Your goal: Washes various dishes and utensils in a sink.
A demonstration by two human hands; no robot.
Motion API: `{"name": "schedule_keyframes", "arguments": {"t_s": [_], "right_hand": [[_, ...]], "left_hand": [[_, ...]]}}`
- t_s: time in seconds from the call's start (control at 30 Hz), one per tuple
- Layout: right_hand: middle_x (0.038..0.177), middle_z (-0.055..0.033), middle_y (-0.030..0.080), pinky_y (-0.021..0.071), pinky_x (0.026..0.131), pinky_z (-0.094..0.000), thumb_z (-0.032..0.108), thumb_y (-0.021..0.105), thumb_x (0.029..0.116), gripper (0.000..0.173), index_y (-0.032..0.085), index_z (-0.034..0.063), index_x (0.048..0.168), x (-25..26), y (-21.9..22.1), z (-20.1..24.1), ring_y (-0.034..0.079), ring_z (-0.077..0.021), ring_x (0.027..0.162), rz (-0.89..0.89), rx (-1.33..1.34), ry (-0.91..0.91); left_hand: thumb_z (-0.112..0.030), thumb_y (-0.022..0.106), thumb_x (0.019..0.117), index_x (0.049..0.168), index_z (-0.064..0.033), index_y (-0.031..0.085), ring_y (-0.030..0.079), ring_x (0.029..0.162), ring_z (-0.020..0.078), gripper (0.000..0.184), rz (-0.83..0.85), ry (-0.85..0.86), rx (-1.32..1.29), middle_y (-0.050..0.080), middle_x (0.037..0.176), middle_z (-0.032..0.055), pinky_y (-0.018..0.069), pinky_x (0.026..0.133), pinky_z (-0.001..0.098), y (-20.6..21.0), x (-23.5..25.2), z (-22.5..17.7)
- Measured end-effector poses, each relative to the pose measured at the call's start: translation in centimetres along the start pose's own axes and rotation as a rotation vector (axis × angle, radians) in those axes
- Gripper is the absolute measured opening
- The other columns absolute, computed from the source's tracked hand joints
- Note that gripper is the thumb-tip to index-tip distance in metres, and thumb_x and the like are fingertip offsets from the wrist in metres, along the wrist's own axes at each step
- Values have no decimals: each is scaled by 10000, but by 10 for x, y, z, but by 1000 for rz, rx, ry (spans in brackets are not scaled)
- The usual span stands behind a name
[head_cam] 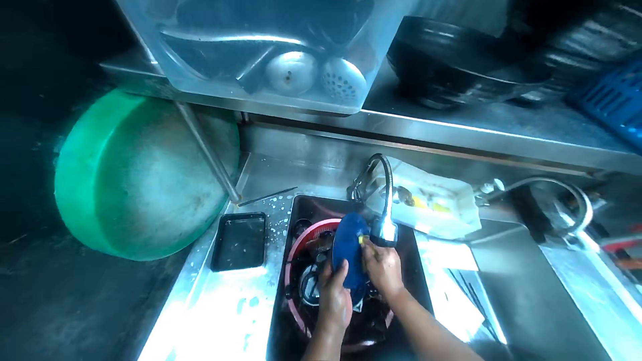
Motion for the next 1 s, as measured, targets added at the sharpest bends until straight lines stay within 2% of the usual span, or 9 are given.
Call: {"name": "schedule_keyframes", "arguments": {"t_s": [0.13, 0.23, 0.33, 0.43, 0.53, 0.67, 0.73, 0.83, 1.0], "right_hand": [[1180, -125, 735, 554, 992, -488, 315, 555, 999, 329, 778, 133, 1157, -3, -4, 19, 696, -268, 1119, 120, -9, 91], [1237, -112, 668, 551, 1000, -412, 236, 595, 976, 257, 774, 101, 1101, -29, 4, 25, 654, -215, 1137, 298, 139, 99], [1187, -93, 692, 534, 1013, -377, 231, 643, 943, 210, 788, 94, 1009, -38, 8, 27, 644, -180, 1149, 444, 258, 89], [1198, -71, 689, 543, 994, -418, 259, 633, 930, 223, 788, 116, 1003, -35, 11, 16, 648, -188, 1137, 523, 145, 75], [1291, -104, 661, 556, 984, -493, 308, 556, 995, 298, 763, 137, 1124, -13, 0, 10, 672, -261, 1136, 420, -116, 170], [1199, -99, 736, 537, 1015, -490, 349, 523, 1028, 344, 769, 177, 1196, 0, -6, 29, 691, -262, 1143, 268, -104, 186], [1228, -92, 714, 529, 1042, -446, 265, 573, 994, 281, 781, 121, 1116, -14, -1, 34, 660, -226, 1180, 307, 80, 32], [1251, -69, 670, 573, 957, -416, 260, 587, 972, 247, 783, 132, 1051, -36, 10, 27, 665, -185, 1113, 406, 119, -72], [1179, -138, 714, 562, 961, -507, 347, 594, 987, 350, 735, 97, 1188, -1, -4, 17, 699, -275, 1083, 96, 13, 173]], "left_hand": [[-45, 536, 976, 1331, 74, 545, 680, 1070, 278, 374, -25, 26, -50, 664, 1188, 225, 576, 949, 457, 5, 1, -1], [-21, 531, 959, 1352, 66, 545, 671, 1084, 255, 402, -49, 65, -61, 657, 1220, 211, 568, 956, 428, -5, 8, -2], [-54, 517, 979, 1399, 41, 509, 656, 1115, 247, 431, -104, 45, -50, 641, 1255, 203, 557, 973, 417, -15, 7, 5], [-56, 518, 988, 1420, 47, 492, 644, 1140, 254, 445, -110, 22, -4, 624, 1289, 208, 551, 984, 423, -22, -2, 8], [-39, 538, 965, 1392, 66, 512, 667, 1107, 279, 440, -58, -1, 8, 643, 1252, 223, 572, 962, 453, -19, -11, 10], [-32, 553, 963, 1375, 60, 511, 669, 1096, 274, 424, -61, -49, -9, 647, 1234, 213, 574, 953, 460, -10, -15, 12], [-31, 535, 984, 1370, 55, 511, 666, 1083, 261, 397, -87, -24, -25, 647, 1220, 206, 571, 950, 444, -10, -8, 7], [-28, 505, 996, 1354, 54, 544, 675, 1077, 256, 370, -107, 31, -20, 662, 1209, 205, 576, 944, 438, -15, 5, -7], [-42, 544, 973, 1320, 88, 571, 681, 1074, 269, 371, 12, 52, 19, 670, 1200, 220, 575, 956, 444, -8, -1, -9]]}}
Point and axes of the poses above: each hand's wrist, its own x-axis towards the middle knuckle, its own y-axis out of the palm, z = x × y, the point moved 3 cm from there along x, towards the middle knuckle
